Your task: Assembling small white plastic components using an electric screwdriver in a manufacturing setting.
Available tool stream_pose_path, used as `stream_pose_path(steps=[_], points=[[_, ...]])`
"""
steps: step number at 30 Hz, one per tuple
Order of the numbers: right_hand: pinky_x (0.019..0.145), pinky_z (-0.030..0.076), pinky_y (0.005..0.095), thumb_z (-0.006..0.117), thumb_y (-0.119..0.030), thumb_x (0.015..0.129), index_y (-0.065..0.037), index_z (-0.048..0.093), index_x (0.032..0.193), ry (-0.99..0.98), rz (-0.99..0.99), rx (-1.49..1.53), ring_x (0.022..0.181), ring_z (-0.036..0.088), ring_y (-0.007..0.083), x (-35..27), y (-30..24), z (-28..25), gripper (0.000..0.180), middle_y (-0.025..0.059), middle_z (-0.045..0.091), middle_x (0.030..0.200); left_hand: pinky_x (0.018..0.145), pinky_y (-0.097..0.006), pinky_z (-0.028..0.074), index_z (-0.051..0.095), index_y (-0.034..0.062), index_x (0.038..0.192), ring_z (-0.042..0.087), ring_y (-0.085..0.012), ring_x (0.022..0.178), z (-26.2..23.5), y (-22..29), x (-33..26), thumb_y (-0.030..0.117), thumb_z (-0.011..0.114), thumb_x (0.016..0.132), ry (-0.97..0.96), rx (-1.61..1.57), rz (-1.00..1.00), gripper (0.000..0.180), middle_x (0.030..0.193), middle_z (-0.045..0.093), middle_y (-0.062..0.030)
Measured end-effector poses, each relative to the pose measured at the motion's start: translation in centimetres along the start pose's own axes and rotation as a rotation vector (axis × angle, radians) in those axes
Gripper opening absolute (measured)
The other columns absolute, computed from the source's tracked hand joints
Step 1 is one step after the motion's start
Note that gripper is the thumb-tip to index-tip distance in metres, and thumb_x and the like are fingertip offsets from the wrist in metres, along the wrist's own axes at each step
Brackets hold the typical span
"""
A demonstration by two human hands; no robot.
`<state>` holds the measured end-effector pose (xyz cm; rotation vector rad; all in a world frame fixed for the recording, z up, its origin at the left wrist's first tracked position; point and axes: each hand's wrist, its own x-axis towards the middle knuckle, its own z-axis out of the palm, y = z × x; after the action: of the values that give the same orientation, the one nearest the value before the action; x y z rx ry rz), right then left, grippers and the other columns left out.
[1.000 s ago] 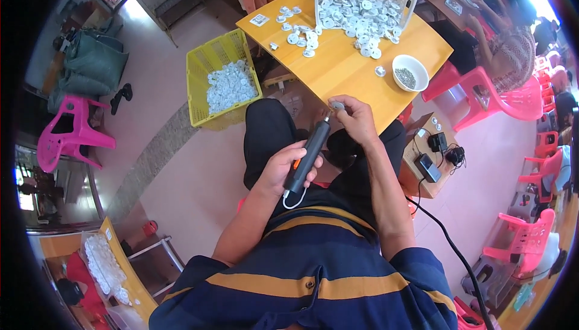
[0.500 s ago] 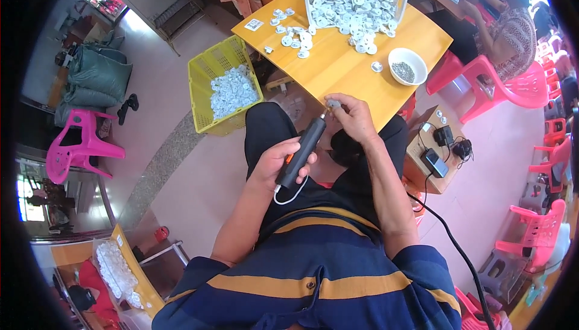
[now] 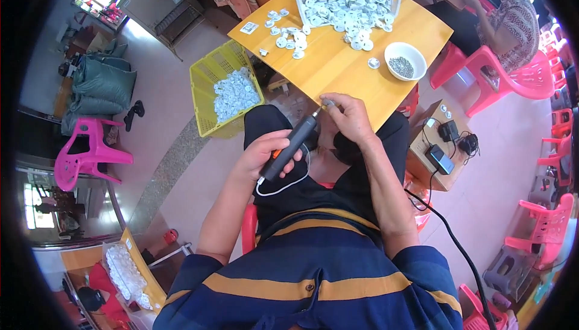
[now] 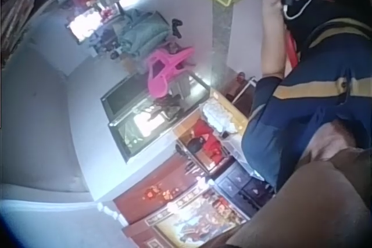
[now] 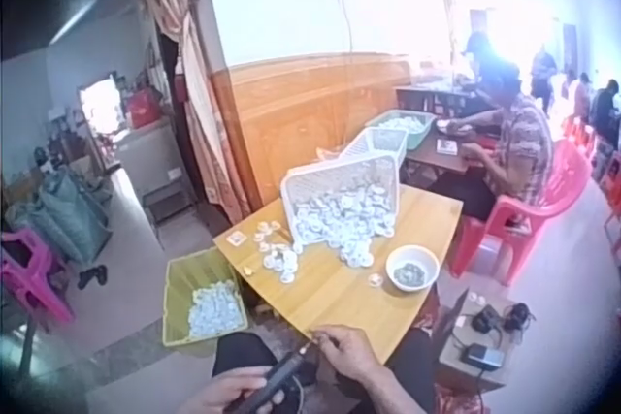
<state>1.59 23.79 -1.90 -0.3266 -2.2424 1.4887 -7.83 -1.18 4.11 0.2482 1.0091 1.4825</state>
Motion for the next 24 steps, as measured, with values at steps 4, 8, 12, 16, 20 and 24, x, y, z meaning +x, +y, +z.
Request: stream_pose_path(steps=[4, 8, 12, 16, 20, 24], points=[[0.063, 0.053, 0.0248, 0.063, -0.004, 0.097, -0.004, 0.073, 0.117, 0.017, -0.029, 0.028, 0.068, 0.064, 0.0089, -0.1, 0.3, 0.0, 0.022, 0.0032, 0.071, 0.085, 0.049, -0.028, 0.059, 0.043, -0.004, 0.139, 0.068, -0.0194, 0.063, 0.0, 0.2, -0.1, 0.02, 0.054, 0.101, -0.015, -0.034, -0.012, 0.046, 0.097, 0.067, -0.0186], [0.057, 0.051, 0.0236, 0.062, -0.005, 0.099, -0.005, 0.072, 0.118, -0.011, 0.015, 0.111, 0.061, 0.06, 0.007, -0.1, 0.3, -0.1, 0.022, 0.0018, 0.069, 0.082, 0.05, -0.028, 0.059, 0.043, -0.0037, 0.139, 0.068, -0.0191, 0.062, 0.5, 0.3, -0.1, 0.02, 0.055, 0.1, -0.009, -0.036, -0.026, 0.047, 0.095, 0.067, -0.0182], [0.056, 0.051, 0.023, 0.061, -0.005, 0.099, -0.004, 0.072, 0.119, -0.044, 0.102, 0.182, 0.059, 0.058, 0.0063, 0.0, -0.7, -0.4, 0.023, 0.0011, 0.069, 0.083, 0.049, -0.025, 0.058, 0.054, -0.0025, 0.127, 0.068, -0.0154, 0.061, 1.7, 1.1, -0.2, 0.017, 0.053, 0.1, 0.061, 0.105, -0.023, 0.033, 0.091, 0.068, -0.0117], [0.055, 0.05, 0.0225, 0.061, -0.006, 0.1, -0.004, 0.071, 0.121, -0.057, 0.18, 0.243, 0.059, 0.057, 0.006, 0.0, -1.3, -0.7, 0.023, 0.0014, 0.07, 0.09, 0.049, -0.025, 0.055, 0.054, -0.0009, 0.127, 0.066, -0.0143, 0.059, 2.3, 1.7, 0.1, 0.015, 0.055, 0.097, 0.103, 0.247, -0.025, 0.034, 0.089, 0.068, -0.0108], [0.056, 0.05, 0.022, 0.06, -0.006, 0.101, -0.003, 0.07, 0.123, -0.07, 0.182, 0.233, 0.059, 0.056, 0.0058, 0.1, -1.0, -0.8, 0.024, 0.0024, 0.072, 0.095, 0.049, -0.024, 0.056, 0.047, -0.0022, 0.138, 0.067, -0.0144, 0.06, 2.1, 2.2, 0.3, 0.019, 0.06, 0.094, 0.109, 0.317, -0.05, 0.05, 0.091, 0.068, -0.0128], [0.056, 0.05, 0.0217, 0.06, -0.006, 0.101, -0.002, 0.07, 0.123, -0.069, 0.188, 0.254, 0.059, 0.056, 0.0057, 0.0, -0.9, -0.8, 0.025, 0.0025, 0.072, 0.096, 0.049, -0.024, 0.053, 0.053, -0.0012, 0.131, 0.065, -0.0137, 0.058, 2.8, 2.8, 0.3, 0.014, 0.056, 0.095, 0.135, 0.318, -0.048, 0.04, 0.088, 0.067, -0.0106]])
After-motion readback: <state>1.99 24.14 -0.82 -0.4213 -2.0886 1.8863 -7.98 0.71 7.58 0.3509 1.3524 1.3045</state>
